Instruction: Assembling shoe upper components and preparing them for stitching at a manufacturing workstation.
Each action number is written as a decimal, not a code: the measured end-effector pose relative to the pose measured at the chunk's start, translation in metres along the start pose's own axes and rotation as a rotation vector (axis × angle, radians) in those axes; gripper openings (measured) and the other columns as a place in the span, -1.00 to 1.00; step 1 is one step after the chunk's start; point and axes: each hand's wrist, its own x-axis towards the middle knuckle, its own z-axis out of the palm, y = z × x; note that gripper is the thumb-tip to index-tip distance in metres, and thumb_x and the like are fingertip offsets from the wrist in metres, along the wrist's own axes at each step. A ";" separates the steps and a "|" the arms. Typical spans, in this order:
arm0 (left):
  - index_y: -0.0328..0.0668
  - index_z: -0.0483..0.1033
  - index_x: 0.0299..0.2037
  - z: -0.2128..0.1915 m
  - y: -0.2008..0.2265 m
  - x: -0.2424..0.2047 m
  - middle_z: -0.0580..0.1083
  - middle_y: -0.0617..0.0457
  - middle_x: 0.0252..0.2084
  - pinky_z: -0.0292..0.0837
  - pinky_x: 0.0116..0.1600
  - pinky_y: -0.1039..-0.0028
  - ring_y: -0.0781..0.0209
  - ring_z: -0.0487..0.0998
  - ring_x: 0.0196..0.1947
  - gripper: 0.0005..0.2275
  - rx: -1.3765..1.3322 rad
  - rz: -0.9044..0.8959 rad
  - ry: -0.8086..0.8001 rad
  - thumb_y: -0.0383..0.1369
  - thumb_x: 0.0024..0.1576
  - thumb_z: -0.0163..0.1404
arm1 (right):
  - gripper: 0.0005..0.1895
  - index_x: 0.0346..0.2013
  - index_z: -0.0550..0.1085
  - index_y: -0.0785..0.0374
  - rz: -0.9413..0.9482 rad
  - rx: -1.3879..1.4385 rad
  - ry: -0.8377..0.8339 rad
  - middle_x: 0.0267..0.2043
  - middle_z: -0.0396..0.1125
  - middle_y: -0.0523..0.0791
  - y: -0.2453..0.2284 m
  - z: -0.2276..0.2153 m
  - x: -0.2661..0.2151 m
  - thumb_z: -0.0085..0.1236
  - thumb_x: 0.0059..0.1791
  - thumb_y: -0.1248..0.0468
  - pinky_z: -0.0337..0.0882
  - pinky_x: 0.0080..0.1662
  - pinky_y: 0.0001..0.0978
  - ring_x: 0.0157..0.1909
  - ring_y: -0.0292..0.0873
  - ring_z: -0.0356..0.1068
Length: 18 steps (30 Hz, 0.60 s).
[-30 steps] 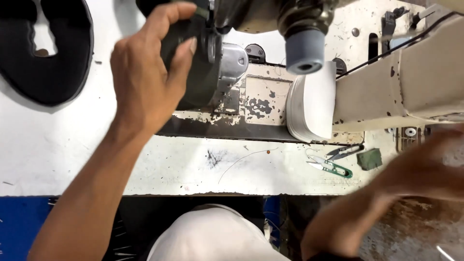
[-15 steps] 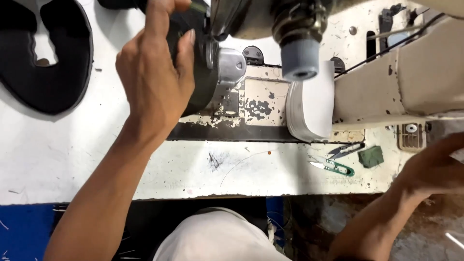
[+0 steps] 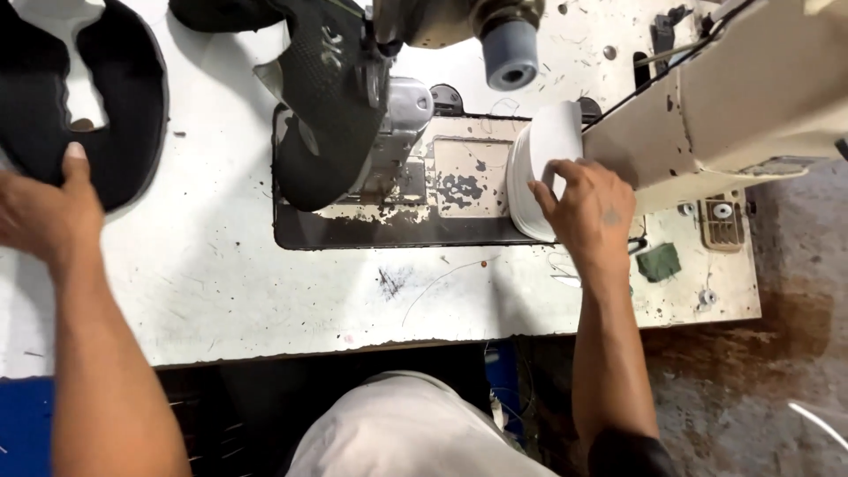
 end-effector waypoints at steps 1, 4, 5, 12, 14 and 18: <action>-0.42 0.23 0.43 -0.005 -0.007 0.003 0.48 -0.20 0.28 0.43 0.28 0.23 -0.04 0.62 0.16 -0.51 -0.318 -0.121 -0.215 -0.38 0.38 0.13 | -0.71 -0.14 0.65 0.07 0.027 0.011 -0.107 -0.35 0.51 -0.10 0.001 -0.006 0.007 0.39 -0.04 0.01 0.45 -0.26 -0.21 -0.40 -0.12 0.47; -0.49 0.39 0.21 0.031 -0.041 0.027 0.53 -0.25 0.13 0.50 0.09 0.31 -0.03 0.66 0.02 -0.64 -0.497 0.215 -0.117 -0.54 0.27 0.20 | -0.70 -0.13 0.65 0.05 0.027 0.004 -0.193 -0.38 0.50 -0.07 0.000 -0.021 0.011 0.43 -0.06 0.01 0.47 -0.20 -0.18 -0.38 -0.08 0.46; -0.49 0.39 0.21 -0.005 -0.007 0.031 0.53 -0.25 0.13 0.50 0.09 0.31 -0.03 0.66 0.02 -0.64 -0.498 0.216 -0.117 -0.54 0.27 0.20 | -0.70 -0.13 0.65 0.05 0.029 0.004 -0.192 -0.38 0.50 -0.07 0.005 -0.018 0.004 0.43 -0.06 0.01 0.47 -0.20 -0.18 -0.38 -0.08 0.46; -0.32 0.42 0.05 -0.162 0.032 -0.026 0.54 -0.08 0.22 0.52 0.20 0.26 0.04 0.60 0.15 -0.85 -0.558 0.307 -0.154 -0.70 0.39 -0.01 | -0.09 0.40 0.30 0.38 -0.147 0.335 0.224 0.22 0.38 0.15 0.023 -0.015 -0.045 0.54 -0.16 0.26 0.53 0.14 -0.06 0.17 0.11 0.44; -0.35 0.35 -0.16 -0.193 0.041 -0.045 0.50 -0.07 0.24 0.45 0.18 0.24 0.00 0.54 0.16 -0.85 -0.481 0.487 -0.117 -0.72 0.38 0.00 | 0.03 0.49 0.20 0.42 -0.097 0.562 0.208 0.29 0.33 0.18 0.022 -0.016 -0.056 0.55 -0.16 0.24 0.53 0.17 -0.06 0.26 0.15 0.41; 0.05 0.39 -0.37 -0.198 0.032 -0.068 0.48 0.19 0.26 0.33 0.28 0.15 0.02 0.44 0.31 -0.71 0.313 0.848 -0.231 -0.65 -0.18 0.04 | -0.14 0.37 0.28 0.38 0.017 0.977 0.114 0.17 0.41 0.08 0.021 -0.005 -0.070 0.48 -0.11 0.14 0.52 0.13 -0.18 0.18 -0.02 0.49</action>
